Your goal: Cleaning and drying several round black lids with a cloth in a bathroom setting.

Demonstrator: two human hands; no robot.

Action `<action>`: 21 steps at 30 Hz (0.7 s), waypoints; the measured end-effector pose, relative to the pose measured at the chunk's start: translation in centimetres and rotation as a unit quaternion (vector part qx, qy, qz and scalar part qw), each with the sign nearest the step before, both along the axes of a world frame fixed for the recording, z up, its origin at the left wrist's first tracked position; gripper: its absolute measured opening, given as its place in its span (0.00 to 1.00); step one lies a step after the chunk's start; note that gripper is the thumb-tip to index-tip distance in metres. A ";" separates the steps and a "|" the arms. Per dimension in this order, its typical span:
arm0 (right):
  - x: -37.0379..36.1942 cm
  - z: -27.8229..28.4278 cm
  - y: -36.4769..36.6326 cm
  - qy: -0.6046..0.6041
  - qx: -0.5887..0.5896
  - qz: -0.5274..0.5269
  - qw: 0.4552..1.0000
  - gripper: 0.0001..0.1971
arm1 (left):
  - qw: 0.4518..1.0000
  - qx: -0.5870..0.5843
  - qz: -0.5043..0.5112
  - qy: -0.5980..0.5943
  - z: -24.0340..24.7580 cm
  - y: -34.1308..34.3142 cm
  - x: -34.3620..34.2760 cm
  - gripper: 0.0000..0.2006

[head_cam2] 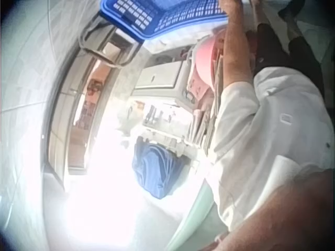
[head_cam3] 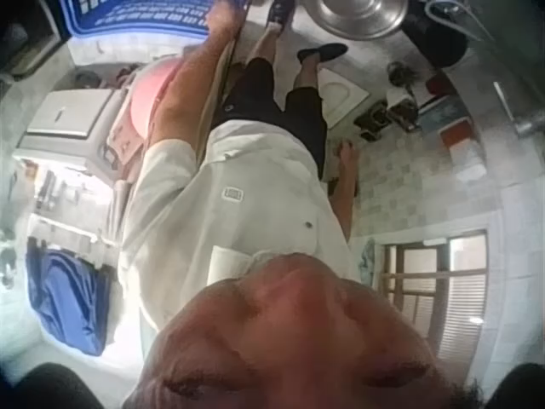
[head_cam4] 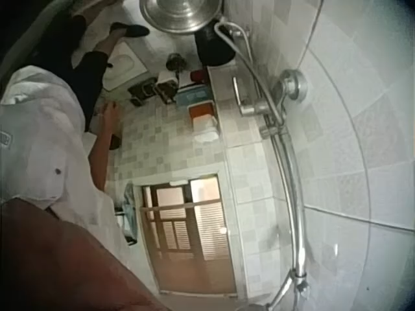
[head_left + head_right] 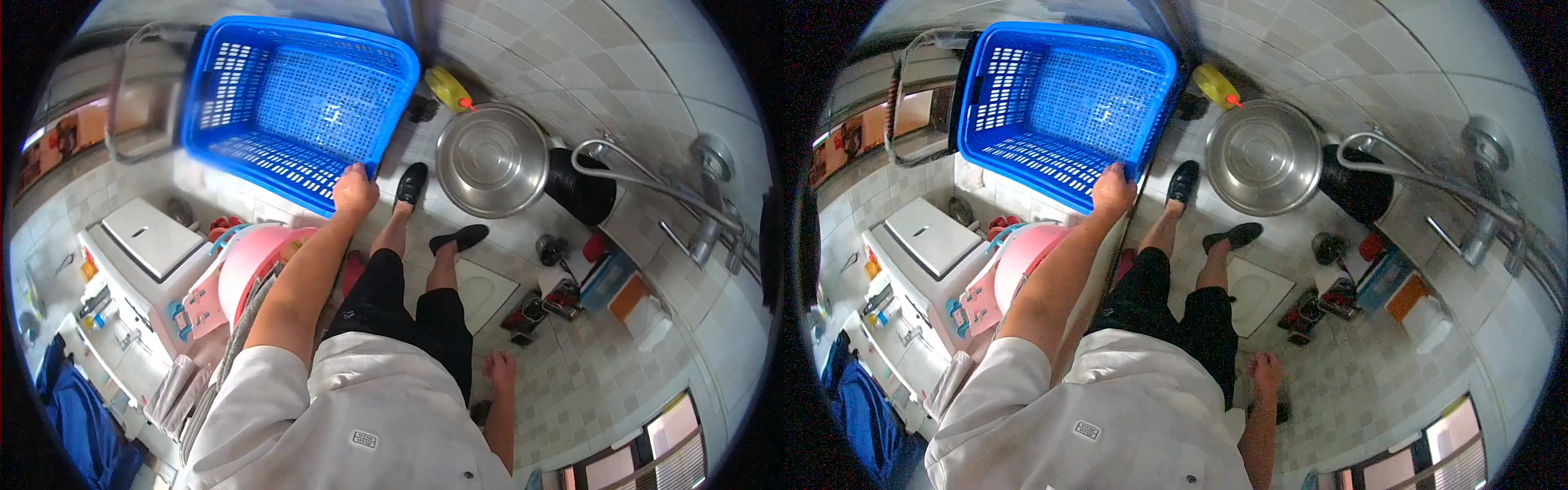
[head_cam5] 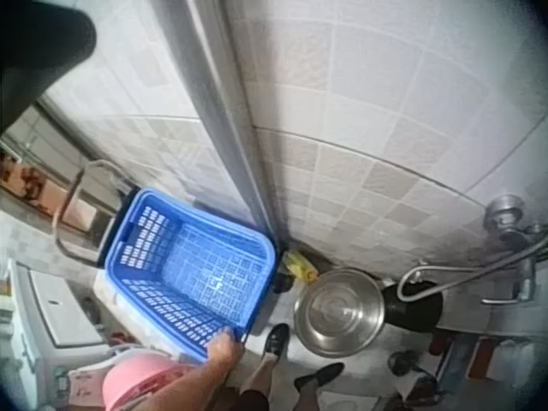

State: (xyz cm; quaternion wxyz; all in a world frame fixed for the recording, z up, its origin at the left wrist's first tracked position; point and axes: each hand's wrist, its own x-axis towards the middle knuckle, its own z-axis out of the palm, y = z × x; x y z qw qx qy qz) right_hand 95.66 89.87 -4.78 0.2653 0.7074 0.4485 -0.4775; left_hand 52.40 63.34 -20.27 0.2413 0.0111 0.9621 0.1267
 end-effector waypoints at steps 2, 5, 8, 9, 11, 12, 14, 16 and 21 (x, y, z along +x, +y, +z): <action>-1.3 -1.3 0.0 0.019 -0.010 0.024 0.999 0.10 | 1.000 -0.002 0.019 -0.001 0.7 -0.5 -0.1 0.15; -5.4 -2.4 -0.4 0.061 -0.010 0.060 0.996 0.09 | 0.999 0.007 0.035 0.002 1.5 -1.0 0.1 0.17; -9.1 -2.7 -1.0 0.092 -0.008 0.082 0.992 0.09 | 0.999 0.000 0.042 -0.002 2.0 -0.5 0.7 0.22; -10.2 -3.0 -1.2 0.097 -0.009 0.085 0.992 0.09 | 0.998 0.012 -0.006 0.068 2.0 0.0 1.1 0.23; -11.6 -2.9 -1.9 0.104 -0.013 0.087 0.991 0.09 | 0.987 0.067 -0.072 0.131 2.5 1.5 1.8 0.27; -12.2 -3.0 -2.2 0.113 -0.019 0.091 0.989 0.10 | 0.987 0.075 -0.074 0.124 2.5 2.3 2.0 0.27; -13.5 -3.0 -3.2 0.107 -0.023 0.081 0.991 0.10 | 0.972 0.173 -0.113 0.112 2.3 3.6 3.1 0.25; -13.6 -4.1 -3.1 0.095 -0.024 0.071 0.993 0.10 | 0.966 0.227 -0.100 0.075 1.2 5.5 4.3 0.23; -12.0 -12.3 -3.5 0.118 -0.082 0.121 0.982 0.14 | 0.971 0.223 -0.074 -0.047 -4.2 8.6 6.9 0.18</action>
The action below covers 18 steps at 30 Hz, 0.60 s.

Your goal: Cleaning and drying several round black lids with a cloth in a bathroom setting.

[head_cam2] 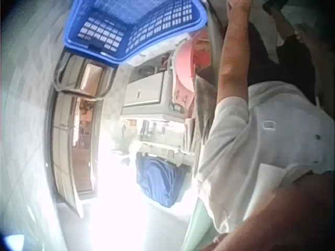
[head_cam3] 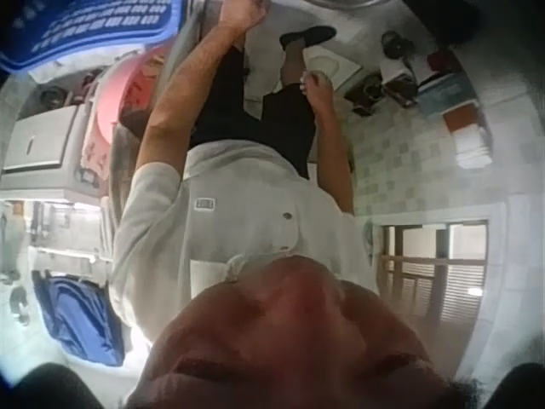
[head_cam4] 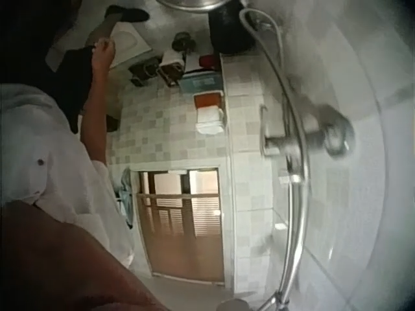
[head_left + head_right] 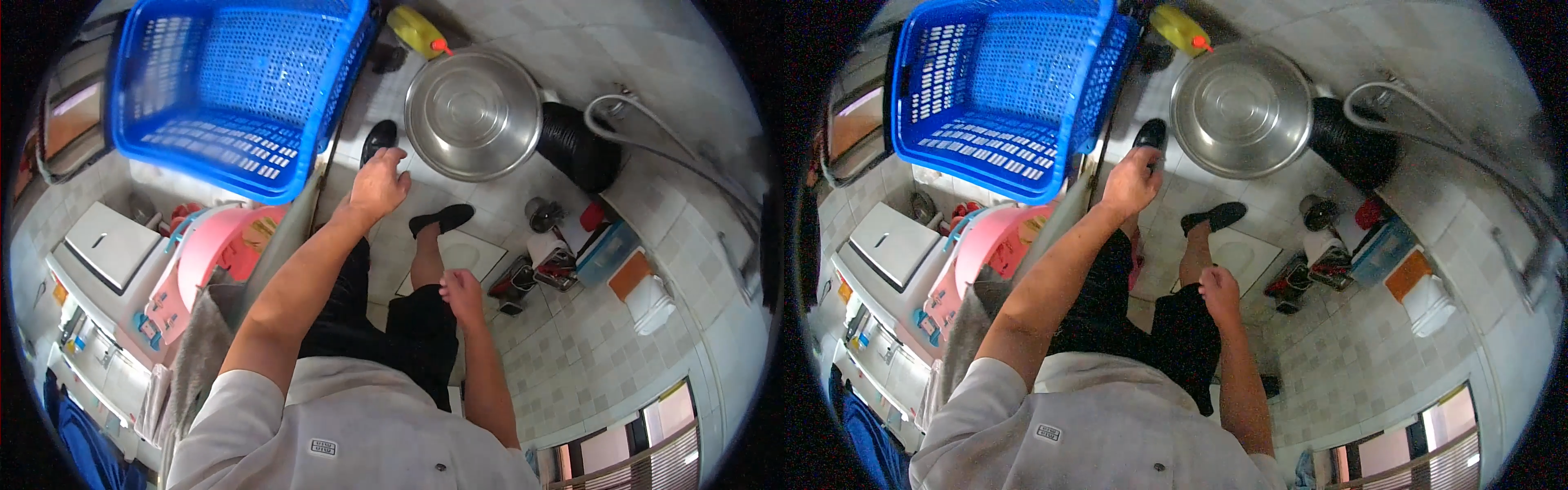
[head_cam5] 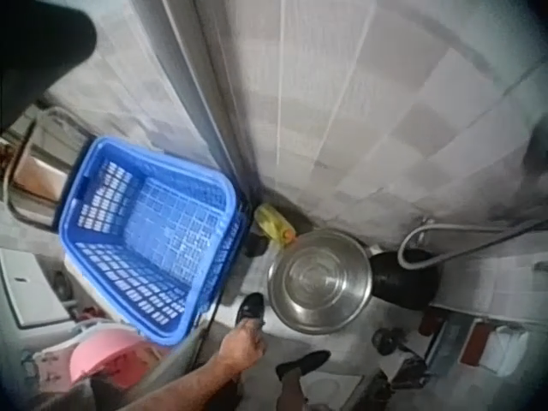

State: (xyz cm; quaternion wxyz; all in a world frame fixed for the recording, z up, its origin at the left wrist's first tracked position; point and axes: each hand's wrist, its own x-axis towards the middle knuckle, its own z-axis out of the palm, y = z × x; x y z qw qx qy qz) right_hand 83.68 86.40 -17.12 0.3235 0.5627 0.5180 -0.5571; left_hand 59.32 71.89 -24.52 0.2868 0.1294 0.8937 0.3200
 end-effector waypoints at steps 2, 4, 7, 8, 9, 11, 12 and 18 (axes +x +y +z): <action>0.8 -5.8 0.1 -0.005 -0.037 0.107 0.994 0.19 | 0.996 0.000 -0.030 -0.084 -2.3 1.6 0.8 0.17; 3.9 -12.9 -1.8 0.010 -0.005 0.047 0.999 0.20 | 0.992 0.027 -0.065 -0.106 -4.0 3.8 1.2 0.16; 2.7 -20.3 -5.7 -0.009 -0.046 0.290 0.956 0.20 | 0.986 0.011 -0.114 -0.119 -6.5 4.7 1.6 0.16; 4.0 -22.4 -7.2 -0.009 -0.057 0.285 0.957 0.20 | 0.983 0.017 -0.142 -0.116 -6.9 4.9 1.6 0.16; 5.3 -24.6 -9.2 0.065 -0.065 0.350 0.932 0.21 | 0.982 0.006 -0.146 -0.120 -7.5 5.1 1.7 0.16; 8.4 -30.0 -12.4 0.146 -0.070 0.406 0.899 0.22 | 0.979 0.011 -0.181 -0.092 -9.0 5.8 1.6 0.16; 10.4 -31.9 -14.2 0.060 -0.153 0.345 0.924 0.22 | 0.974 0.009 -0.209 -0.081 -9.6 6.1 1.5 0.15; 11.6 -33.1 -22.9 0.037 -0.224 0.041 0.973 0.35 | 0.942 -0.082 -0.326 -0.024 -10.3 6.2 -2.1 0.16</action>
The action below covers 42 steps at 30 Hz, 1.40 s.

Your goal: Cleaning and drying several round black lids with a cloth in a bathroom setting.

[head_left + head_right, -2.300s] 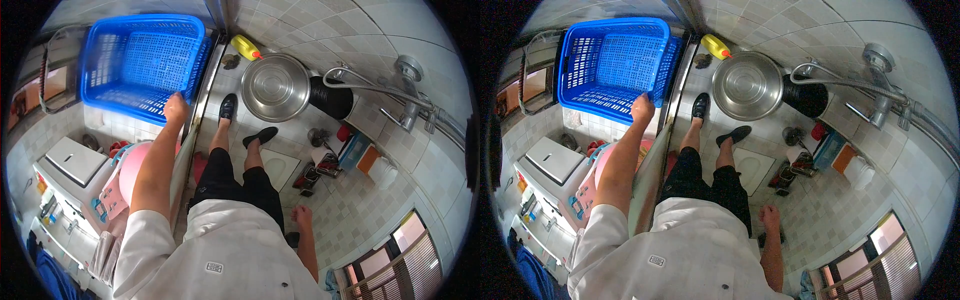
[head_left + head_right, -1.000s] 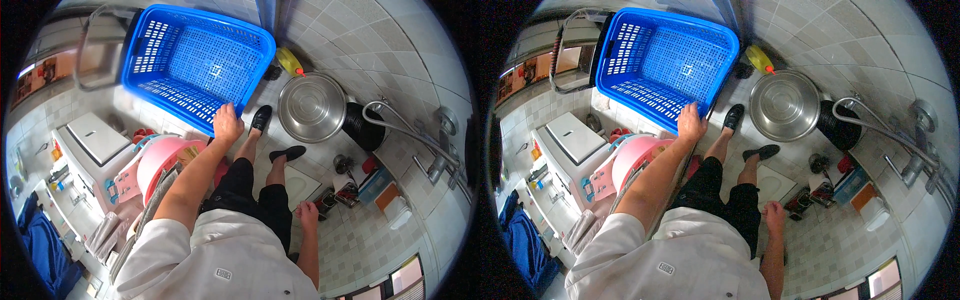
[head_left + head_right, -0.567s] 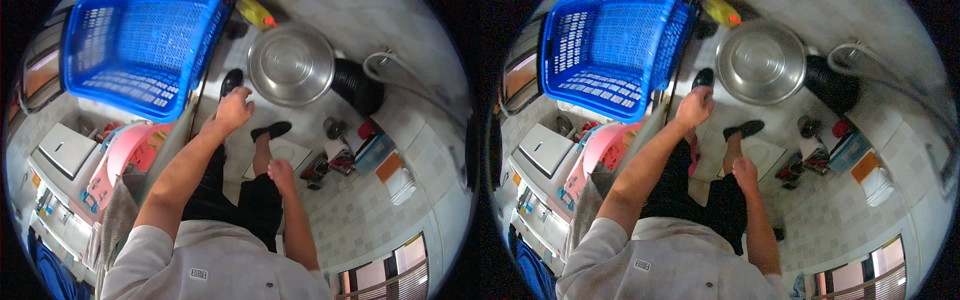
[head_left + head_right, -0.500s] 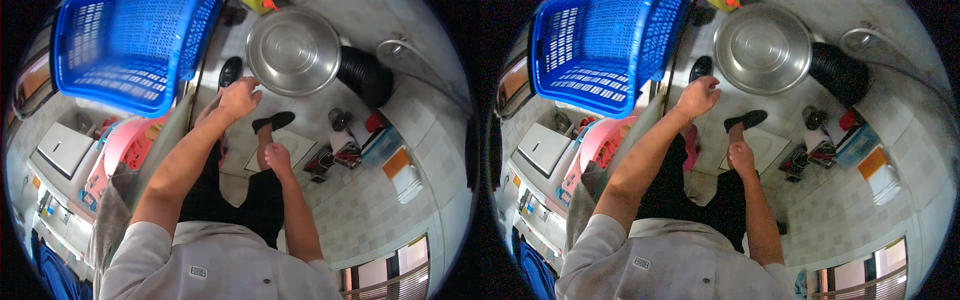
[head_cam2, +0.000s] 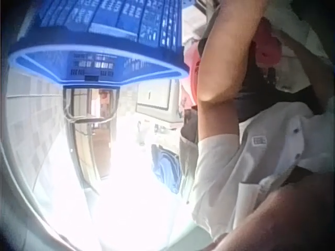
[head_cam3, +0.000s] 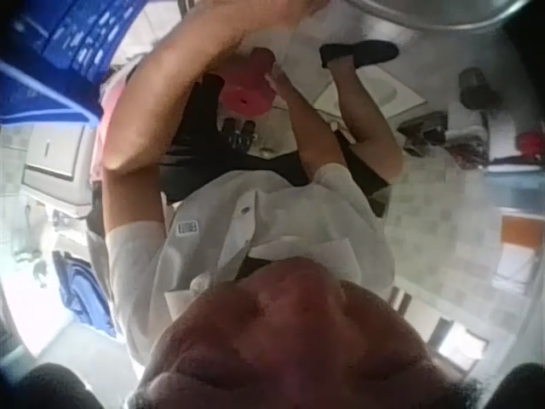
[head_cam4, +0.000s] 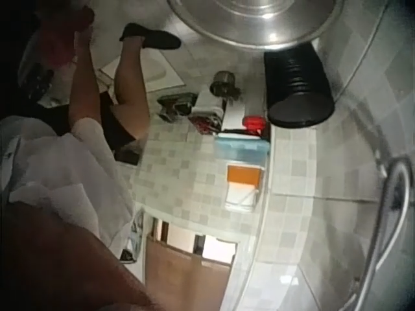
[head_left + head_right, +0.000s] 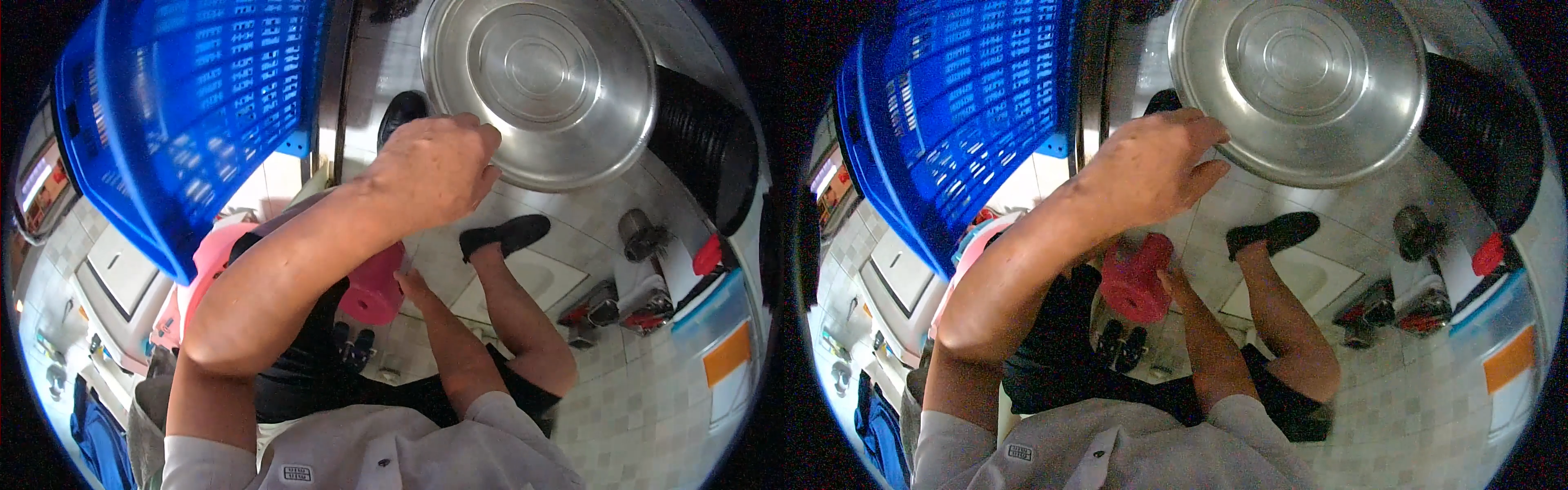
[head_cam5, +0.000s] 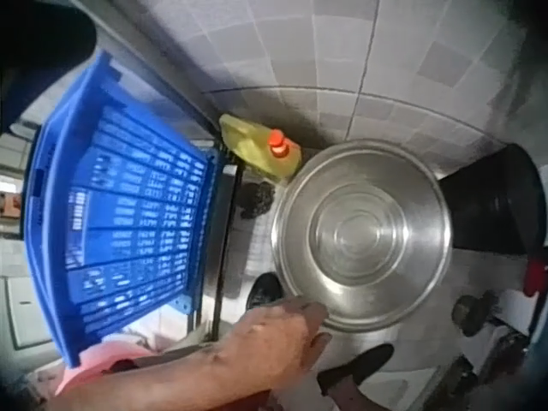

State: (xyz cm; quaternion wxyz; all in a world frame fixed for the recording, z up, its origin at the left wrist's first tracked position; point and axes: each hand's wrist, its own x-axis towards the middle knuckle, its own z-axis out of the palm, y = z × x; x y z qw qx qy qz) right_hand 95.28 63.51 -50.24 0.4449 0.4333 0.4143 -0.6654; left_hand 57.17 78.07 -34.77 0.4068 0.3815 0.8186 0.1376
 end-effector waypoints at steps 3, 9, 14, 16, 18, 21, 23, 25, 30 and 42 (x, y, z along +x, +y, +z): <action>1.7 -2.2 0.4 -0.166 -0.134 -0.021 0.977 0.40 | 0.999 0.028 -0.013 0.035 -0.1 1.5 -1.4 0.16; 0.1 -4.7 0.1 -0.202 -0.189 0.019 0.961 0.30 | 0.996 0.048 -0.023 0.075 0.6 3.7 -3.5 0.15; 3.7 -11.7 -0.9 0.016 -0.197 0.286 0.937 0.35 | 0.990 0.101 -0.056 0.085 0.4 7.0 -3.8 0.15; 9.5 -13.8 -2.4 -0.043 -0.187 0.085 0.978 0.37 | 0.987 0.127 -0.057 0.078 0.5 8.1 -3.4 0.16; 4.6 -10.1 -4.8 -0.160 -0.209 0.083 0.961 0.37 | 0.987 0.089 -0.063 0.116 1.2 5.9 -4.5 0.16; 3.4 -9.9 -2.7 -0.131 -0.264 0.119 0.948 0.40 | 0.987 0.101 -0.060 0.105 2.7 5.7 -4.6 0.16; 4.8 -11.3 -3.0 -0.176 -0.246 0.092 0.949 0.43 | 0.987 0.097 -0.072 0.110 3.3 6.4 -4.4 0.16; 5.2 -12.3 -2.8 -0.178 -0.256 0.077 0.947 0.43 | 0.987 0.092 -0.076 0.104 3.3 6.7 -4.1 0.16; 3.2 -15.4 -0.8 -0.189 -0.316 0.012 0.930 0.42 | 0.987 0.084 -0.087 0.104 3.0 6.6 -3.8 0.17; -1.7 -12.6 3.7 -0.177 -0.279 0.035 0.943 0.28 | 0.975 0.124 -0.112 0.145 4.5 6.1 -3.0 0.17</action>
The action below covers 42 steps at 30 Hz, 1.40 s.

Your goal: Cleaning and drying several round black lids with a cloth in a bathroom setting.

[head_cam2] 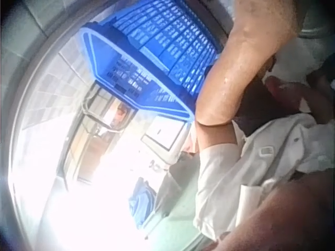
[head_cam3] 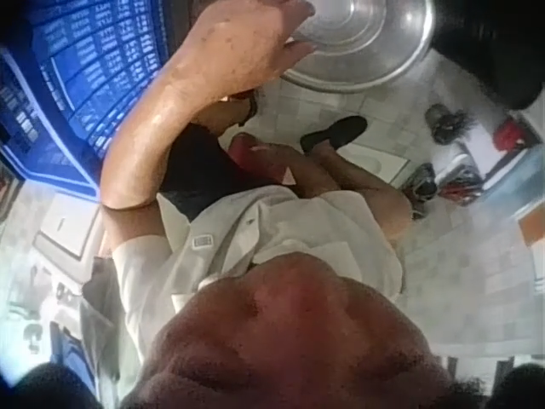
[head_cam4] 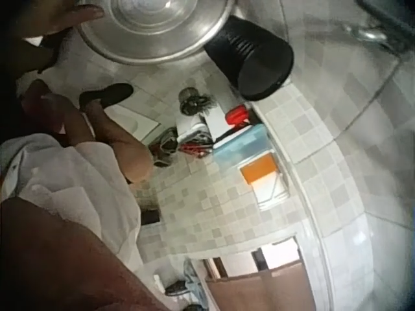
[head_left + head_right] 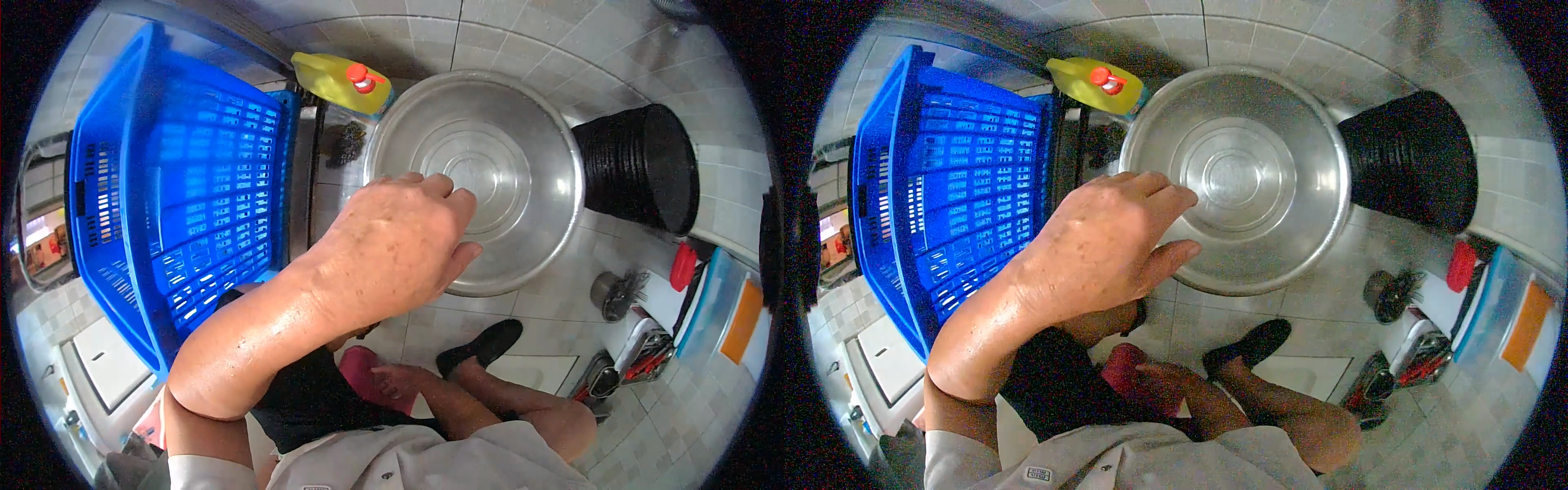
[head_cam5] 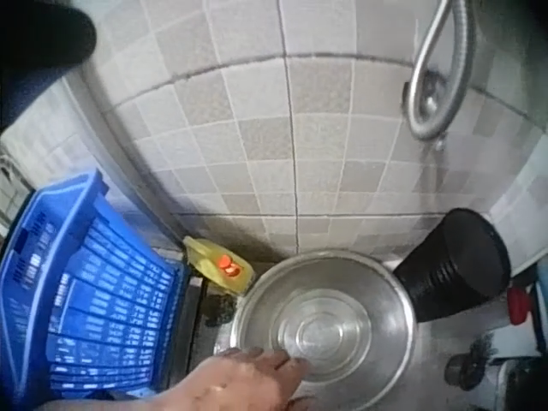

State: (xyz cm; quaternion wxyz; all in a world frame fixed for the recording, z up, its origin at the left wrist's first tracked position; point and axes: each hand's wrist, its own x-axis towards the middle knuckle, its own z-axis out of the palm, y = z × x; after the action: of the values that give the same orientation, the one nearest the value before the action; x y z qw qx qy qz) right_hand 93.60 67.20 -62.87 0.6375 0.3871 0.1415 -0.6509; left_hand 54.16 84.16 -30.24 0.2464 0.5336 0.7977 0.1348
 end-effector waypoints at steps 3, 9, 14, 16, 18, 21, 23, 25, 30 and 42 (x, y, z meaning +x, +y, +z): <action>-0.6 -3.9 1.3 -0.012 -0.118 0.011 0.993 0.29 | 0.998 0.053 -0.011 0.022 0.4 0.6 0.3 0.16; -7.4 -3.6 5.0 0.212 -0.108 0.099 0.966 0.29 | 0.996 0.075 -0.012 0.042 0.9 -0.6 0.4 0.16; -8.4 -3.4 14.5 0.686 -0.024 0.229 0.690 0.16 | 1.000 0.013 0.009 0.020 1.5 -2.3 -0.2 0.17; -20.3 15.3 16.4 0.512 0.123 0.539 0.658 0.19 | 0.999 -0.014 0.030 0.021 1.6 -2.9 -0.6 0.18; -22.5 22.8 21.3 0.525 0.150 0.489 0.681 0.17 | 0.999 0.015 0.029 0.023 1.7 -1.6 -0.4 0.16; -23.9 34.7 23.7 0.699 0.369 0.357 0.497 0.12 | 0.997 0.044 0.050 0.039 2.4 -2.3 -0.1 0.14; -25.9 41.8 21.2 0.735 0.472 0.257 0.413 0.11 | 0.997 0.056 0.045 0.008 2.4 -3.8 -0.1 0.14; -28.1 46.2 15.6 0.809 0.492 0.091 0.309 0.08 | 0.890 0.330 -0.105 -0.298 -3.0 -5.7 -2.6 0.13; -30.1 50.3 4.9 0.918 0.285 -0.103 0.254 0.07 | 0.957 0.250 -0.036 -0.145 -1.3 -5.1 -0.2 0.13; -28.5 54.9 -7.9 0.964 0.239 -0.097 0.059 0.10 | 0.981 0.144 0.128 0.018 0.3 -8.9 0.7 0.15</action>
State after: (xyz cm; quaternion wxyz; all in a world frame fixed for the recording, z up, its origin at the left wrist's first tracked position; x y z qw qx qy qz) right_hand 65.06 59.25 -7.97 -0.2546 -0.4390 0.7410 -0.4397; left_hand 54.83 75.27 -29.94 0.1335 0.4592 0.8359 0.2695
